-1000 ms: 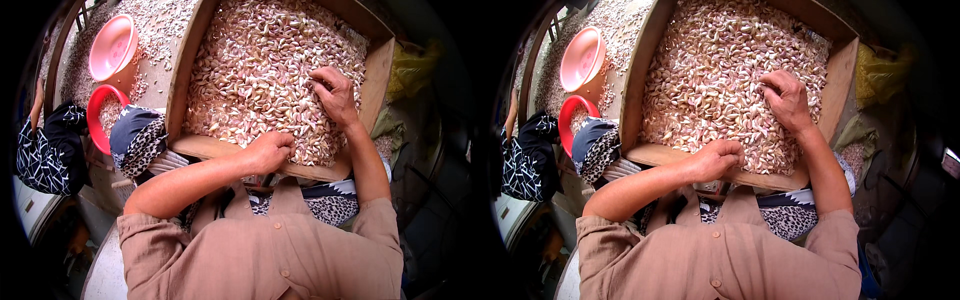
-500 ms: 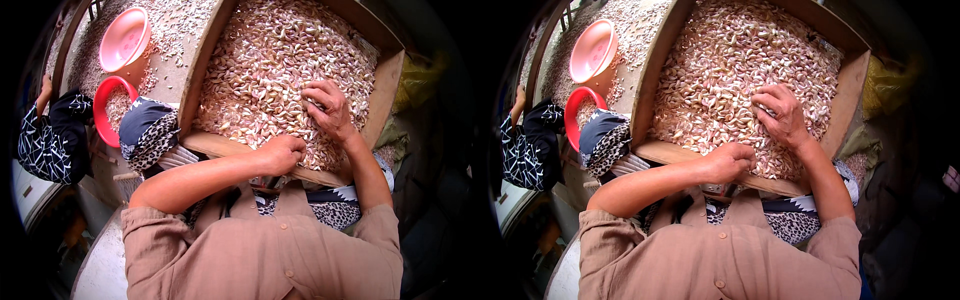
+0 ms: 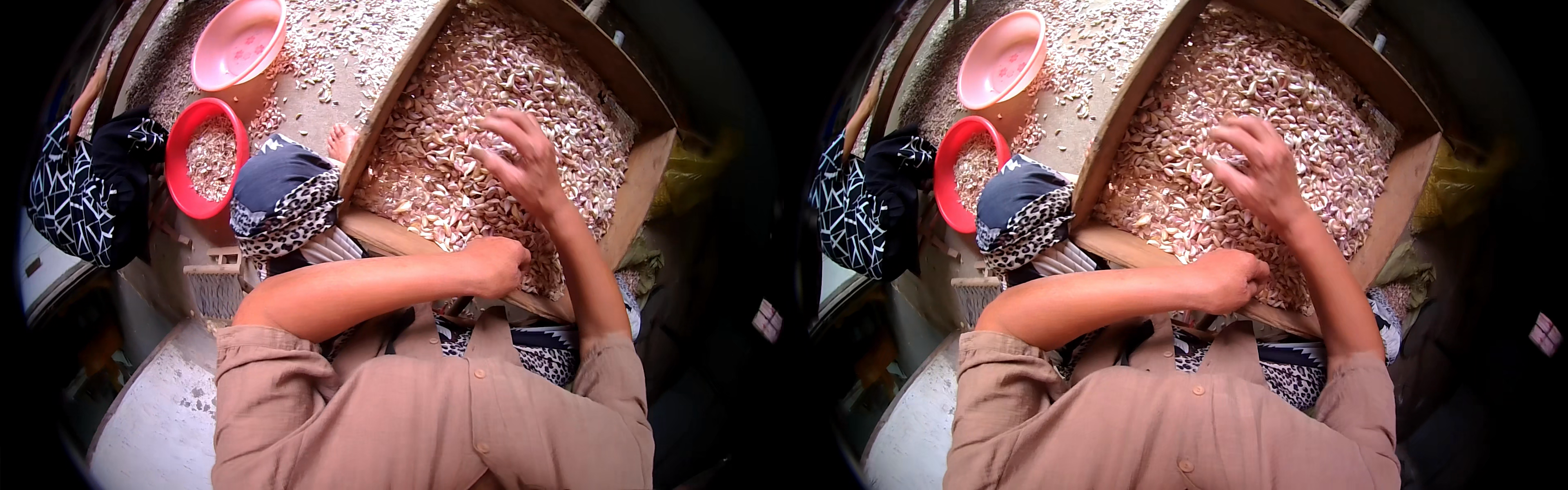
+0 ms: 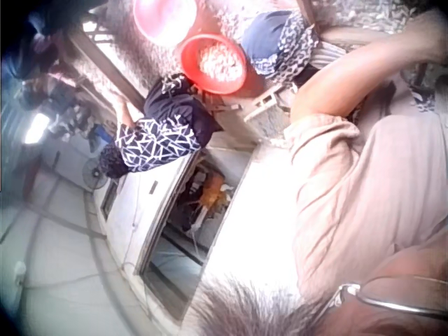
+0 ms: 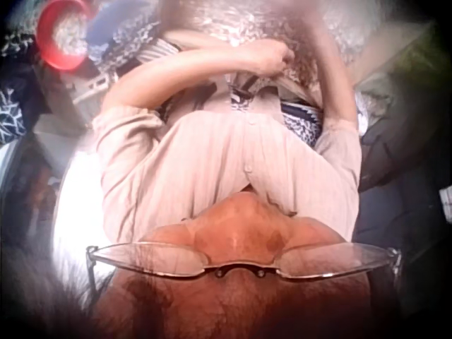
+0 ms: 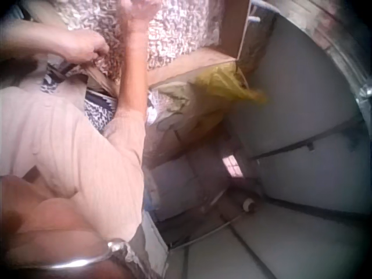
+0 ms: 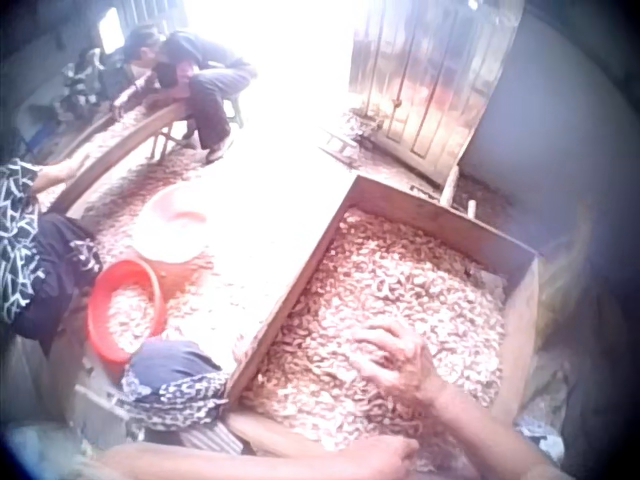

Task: The person sorts through a tray of garlic cloves by hand, picking out specific cloves and placing them into bowls or other sections of the tray.

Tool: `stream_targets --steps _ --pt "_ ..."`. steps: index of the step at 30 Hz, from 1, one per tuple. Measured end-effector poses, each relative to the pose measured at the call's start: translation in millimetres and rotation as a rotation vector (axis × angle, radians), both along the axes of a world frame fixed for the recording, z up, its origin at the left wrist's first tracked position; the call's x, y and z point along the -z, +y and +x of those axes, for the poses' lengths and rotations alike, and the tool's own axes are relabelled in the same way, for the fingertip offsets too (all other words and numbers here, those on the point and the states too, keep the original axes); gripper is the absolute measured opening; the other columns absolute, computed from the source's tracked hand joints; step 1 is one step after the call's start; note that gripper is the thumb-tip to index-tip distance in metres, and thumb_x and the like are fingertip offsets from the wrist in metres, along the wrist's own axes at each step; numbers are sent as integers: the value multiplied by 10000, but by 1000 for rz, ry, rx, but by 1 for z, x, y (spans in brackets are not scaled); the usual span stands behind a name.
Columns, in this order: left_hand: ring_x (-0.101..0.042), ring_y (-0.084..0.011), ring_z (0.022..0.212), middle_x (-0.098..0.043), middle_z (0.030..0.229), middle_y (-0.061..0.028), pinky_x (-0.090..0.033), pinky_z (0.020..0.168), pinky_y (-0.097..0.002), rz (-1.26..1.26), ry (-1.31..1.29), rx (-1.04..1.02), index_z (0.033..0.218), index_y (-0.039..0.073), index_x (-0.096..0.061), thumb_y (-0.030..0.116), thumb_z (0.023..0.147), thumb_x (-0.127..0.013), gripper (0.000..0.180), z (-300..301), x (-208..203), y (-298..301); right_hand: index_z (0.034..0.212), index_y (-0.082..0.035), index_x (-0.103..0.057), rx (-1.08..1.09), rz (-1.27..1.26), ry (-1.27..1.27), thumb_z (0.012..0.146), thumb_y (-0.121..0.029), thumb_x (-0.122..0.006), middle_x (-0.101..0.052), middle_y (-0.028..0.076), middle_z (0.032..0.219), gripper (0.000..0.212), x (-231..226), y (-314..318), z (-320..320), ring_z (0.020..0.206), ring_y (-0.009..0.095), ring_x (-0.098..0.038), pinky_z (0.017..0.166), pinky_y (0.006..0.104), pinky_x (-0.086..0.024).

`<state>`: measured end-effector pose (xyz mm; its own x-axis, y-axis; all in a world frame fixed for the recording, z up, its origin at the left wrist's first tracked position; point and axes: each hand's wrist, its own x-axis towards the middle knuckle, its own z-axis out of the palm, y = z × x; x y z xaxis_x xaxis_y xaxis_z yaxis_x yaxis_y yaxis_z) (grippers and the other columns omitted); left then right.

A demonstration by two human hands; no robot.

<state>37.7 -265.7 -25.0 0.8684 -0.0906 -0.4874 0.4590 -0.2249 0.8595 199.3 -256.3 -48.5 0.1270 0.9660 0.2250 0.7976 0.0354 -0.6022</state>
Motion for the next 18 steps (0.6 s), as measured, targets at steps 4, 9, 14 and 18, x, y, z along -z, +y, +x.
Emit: stream_targets --steps 4,9,14,18 --pt "-688 -406 1008 -730 1029 -218 -545 882 -486 44 9 115 1069 64 -740 137 879 -547 281 4 13 -2 1333 -102 -621 40 -75 -76 808 -485 -786 -554 187 1403 670 19 70 -32 1238 341 -561 1034 492 -511" --pt "-703 -335 1076 -734 1172 -169 -565 901 -457 287 -18 400 1130 93 -766 194 878 -597 321 3 20 -3 1126 -71 -662 -18 -87 -247 737 -367 -805 -577 199 1248 509 42 77 -80 1209 347 -549 1071 508 -433" --pt "-703 -351 1063 -735 1129 -196 -559 904 -469 254 -1 433 1112 77 -761 164 856 -603 313 7 12 -1 961 -141 -697 -399 -159 -328 699 -251 -819 -602 85 1010 309 29 49 -76 1030 279 -587 943 433 -456" --pt "-709 -366 1035 -745 1059 -199 -555 905 -475 179 42 324 1063 93 -766 135 846 -602 275 8 11 5 903 -141 -717 -345 -250 -400 696 -209 -804 -617 89 1049 235 13 10 -38 1061 268 -587 970 435 -449"
